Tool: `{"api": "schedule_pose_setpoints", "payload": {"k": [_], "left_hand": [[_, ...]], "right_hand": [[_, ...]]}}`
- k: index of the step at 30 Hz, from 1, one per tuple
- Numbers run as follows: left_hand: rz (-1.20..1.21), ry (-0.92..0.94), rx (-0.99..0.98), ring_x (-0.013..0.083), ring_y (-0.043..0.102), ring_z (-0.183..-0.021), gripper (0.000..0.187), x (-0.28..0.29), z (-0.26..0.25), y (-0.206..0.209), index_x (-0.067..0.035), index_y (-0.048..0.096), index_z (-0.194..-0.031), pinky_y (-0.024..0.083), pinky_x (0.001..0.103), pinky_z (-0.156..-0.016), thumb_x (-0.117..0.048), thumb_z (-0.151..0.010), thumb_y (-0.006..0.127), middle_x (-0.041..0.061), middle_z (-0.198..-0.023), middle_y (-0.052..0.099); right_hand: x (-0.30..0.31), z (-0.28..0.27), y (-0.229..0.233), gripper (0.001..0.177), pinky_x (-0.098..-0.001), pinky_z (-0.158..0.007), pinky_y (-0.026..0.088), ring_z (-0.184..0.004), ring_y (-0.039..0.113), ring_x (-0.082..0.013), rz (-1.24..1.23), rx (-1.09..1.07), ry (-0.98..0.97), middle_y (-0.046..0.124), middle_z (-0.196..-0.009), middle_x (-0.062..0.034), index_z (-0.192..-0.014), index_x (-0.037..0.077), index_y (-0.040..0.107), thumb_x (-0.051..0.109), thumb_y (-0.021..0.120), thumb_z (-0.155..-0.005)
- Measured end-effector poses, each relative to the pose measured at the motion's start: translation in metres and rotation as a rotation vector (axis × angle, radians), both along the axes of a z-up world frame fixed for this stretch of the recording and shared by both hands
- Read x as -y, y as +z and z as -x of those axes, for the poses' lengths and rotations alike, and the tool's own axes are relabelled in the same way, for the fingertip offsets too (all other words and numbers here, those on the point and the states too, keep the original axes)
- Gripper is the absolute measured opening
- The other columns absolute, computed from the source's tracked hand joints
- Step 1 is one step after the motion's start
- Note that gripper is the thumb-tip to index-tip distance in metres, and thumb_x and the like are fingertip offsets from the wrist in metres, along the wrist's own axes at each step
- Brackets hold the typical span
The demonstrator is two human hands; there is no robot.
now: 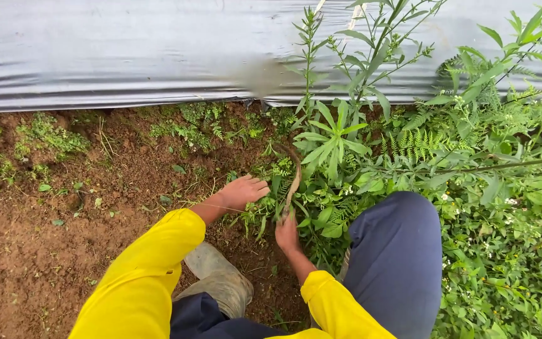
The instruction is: The person is weeding a garden bed, pulling out unwanted plants by hand and using a hand sickle to cut roots and clear the area around the crops.
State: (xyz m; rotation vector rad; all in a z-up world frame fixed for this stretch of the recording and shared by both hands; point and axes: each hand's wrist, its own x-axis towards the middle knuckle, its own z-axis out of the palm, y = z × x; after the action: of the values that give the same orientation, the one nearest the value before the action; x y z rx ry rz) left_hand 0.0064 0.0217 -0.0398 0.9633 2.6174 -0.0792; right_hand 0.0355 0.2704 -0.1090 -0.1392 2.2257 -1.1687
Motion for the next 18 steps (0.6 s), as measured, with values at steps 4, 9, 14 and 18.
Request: {"api": "schedule_pose_setpoints", "payload": {"k": [4, 9, 14, 18], "left_hand": [[-0.167, 0.543, -0.008, 0.0315, 0.064, -0.105, 0.070, 0.001, 0.015, 0.019, 0.003, 0.040, -0.154, 0.051, 0.046, -0.091, -0.047, -0.106, 0.051, 0.022, -0.123, 0.063], [-0.231, 0.967, 0.014, 0.0188, 0.061, -0.052, 0.075, 0.003, 0.059, 0.051, 0.008, 0.039, -0.155, 0.048, 0.036, -0.044, -0.054, -0.115, 0.024, 0.017, -0.076, 0.068], [-0.239, 1.144, 0.208, 0.0240, 0.068, -0.056, 0.093, -0.001, 0.104, 0.039, 0.003, 0.070, -0.116, 0.051, 0.042, -0.043, -0.071, -0.108, 0.014, 0.020, -0.081, 0.071], [-0.145, 1.095, 0.248, 0.0286, 0.076, -0.076, 0.081, -0.019, 0.109, 0.056, 0.008, 0.062, -0.136, 0.058, 0.042, -0.055, -0.060, -0.111, 0.024, 0.025, -0.099, 0.074]], "right_hand": [[0.011, 0.014, 0.046, 0.062, -0.0594, -0.113, 0.046, -0.141, 0.041, -0.0472, 0.136, -0.044, -0.209, 0.032, -0.153, -0.0319, -0.158, -0.006, 0.011, 0.019, 0.043, -0.111], [-0.002, 0.004, 0.083, 0.027, -0.0506, -0.086, 0.045, -0.096, 0.058, -0.0287, 0.463, 0.019, -0.417, 0.049, -0.099, -0.0179, -0.122, -0.001, 0.045, 0.022, 0.035, -0.114], [-0.033, -0.001, -0.019, 0.057, -0.0575, -0.095, 0.045, -0.126, 0.053, -0.0456, 0.499, 0.161, -0.360, 0.050, -0.136, -0.0294, -0.156, -0.005, 0.023, 0.034, 0.033, -0.115], [-0.024, 0.001, 0.006, 0.057, -0.0646, -0.109, 0.048, -0.138, 0.043, -0.0501, 0.246, 0.049, -0.142, 0.039, -0.149, -0.0314, -0.161, 0.000, 0.011, 0.022, 0.036, -0.114]]}}
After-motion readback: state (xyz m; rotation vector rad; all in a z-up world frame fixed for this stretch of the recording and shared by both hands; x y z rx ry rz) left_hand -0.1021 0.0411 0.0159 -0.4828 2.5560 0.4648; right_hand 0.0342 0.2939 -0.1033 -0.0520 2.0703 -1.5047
